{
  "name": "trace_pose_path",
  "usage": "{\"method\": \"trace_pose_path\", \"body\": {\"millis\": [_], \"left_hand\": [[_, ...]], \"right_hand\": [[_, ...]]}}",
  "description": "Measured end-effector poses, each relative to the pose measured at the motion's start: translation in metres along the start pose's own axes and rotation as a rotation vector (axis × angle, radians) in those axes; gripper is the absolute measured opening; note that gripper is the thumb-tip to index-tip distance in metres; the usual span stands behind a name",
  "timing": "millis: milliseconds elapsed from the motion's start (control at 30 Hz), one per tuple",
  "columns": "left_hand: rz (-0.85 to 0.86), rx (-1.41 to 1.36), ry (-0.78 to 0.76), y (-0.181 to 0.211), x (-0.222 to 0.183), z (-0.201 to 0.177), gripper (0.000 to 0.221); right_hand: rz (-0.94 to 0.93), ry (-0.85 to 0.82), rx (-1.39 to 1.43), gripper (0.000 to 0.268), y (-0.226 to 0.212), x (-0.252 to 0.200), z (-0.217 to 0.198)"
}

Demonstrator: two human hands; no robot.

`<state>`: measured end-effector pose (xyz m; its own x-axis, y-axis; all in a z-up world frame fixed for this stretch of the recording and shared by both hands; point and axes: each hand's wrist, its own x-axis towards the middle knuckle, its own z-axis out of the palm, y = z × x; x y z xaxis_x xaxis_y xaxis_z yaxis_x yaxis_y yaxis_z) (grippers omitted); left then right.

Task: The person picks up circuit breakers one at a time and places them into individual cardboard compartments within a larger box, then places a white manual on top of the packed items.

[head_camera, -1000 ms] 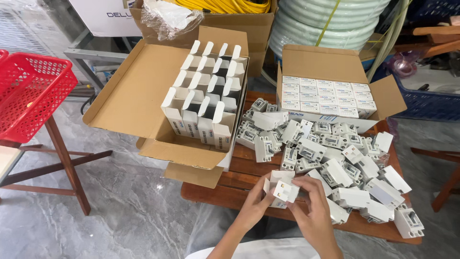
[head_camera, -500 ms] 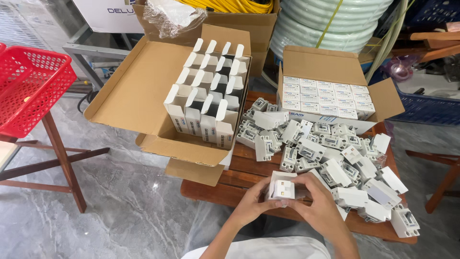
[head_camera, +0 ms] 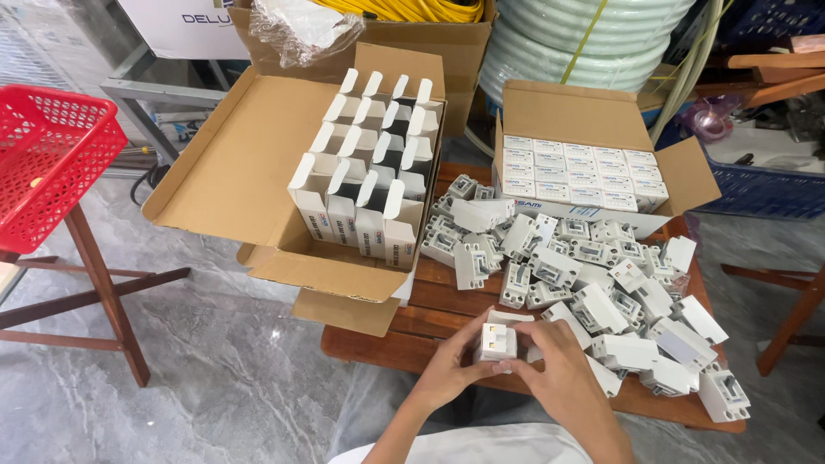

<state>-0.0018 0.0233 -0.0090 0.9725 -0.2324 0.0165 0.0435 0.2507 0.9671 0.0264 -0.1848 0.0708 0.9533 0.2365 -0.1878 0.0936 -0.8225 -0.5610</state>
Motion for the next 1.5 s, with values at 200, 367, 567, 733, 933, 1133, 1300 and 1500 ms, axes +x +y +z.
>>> {"method": "trace_pose_path", "body": {"millis": [200, 367, 567, 733, 933, 1133, 1300, 1500], "left_hand": [[0.002, 0.077, 0.006, -0.006, 0.002, -0.002, 0.085], [-0.007, 0.070, 0.029, -0.008, 0.003, -0.002, 0.084], [0.033, 0.026, 0.061, -0.013, 0.002, 0.001, 0.081], [0.001, -0.034, 0.049, -0.016, 0.001, -0.001, 0.081], [0.072, 0.025, 0.049, -0.015, 0.002, -0.001, 0.077], [-0.015, 0.052, 0.107, -0.022, 0.003, 0.000, 0.074], [0.047, 0.323, 0.164, -0.032, 0.007, 0.002, 0.063], [0.143, 0.378, 0.221, -0.039, 0.009, 0.010, 0.068]], "right_hand": [[0.148, 0.015, 0.053, 0.052, -0.006, -0.001, -0.009], [0.148, 0.002, 0.063, 0.055, 0.008, 0.003, 0.001], [-0.262, 0.215, -0.027, 0.059, 0.031, -0.001, 0.028], [-0.165, 0.269, -0.092, 0.063, 0.010, -0.021, 0.031], [-0.393, 0.297, -0.227, 0.072, 0.010, -0.024, 0.044], [-0.521, 0.494, -0.347, 0.033, 0.015, -0.023, 0.049], [-0.508, 0.442, -0.309, 0.040, 0.014, -0.025, 0.048], [-0.506, 0.391, -0.073, 0.044, 0.022, -0.029, 0.026]]}}
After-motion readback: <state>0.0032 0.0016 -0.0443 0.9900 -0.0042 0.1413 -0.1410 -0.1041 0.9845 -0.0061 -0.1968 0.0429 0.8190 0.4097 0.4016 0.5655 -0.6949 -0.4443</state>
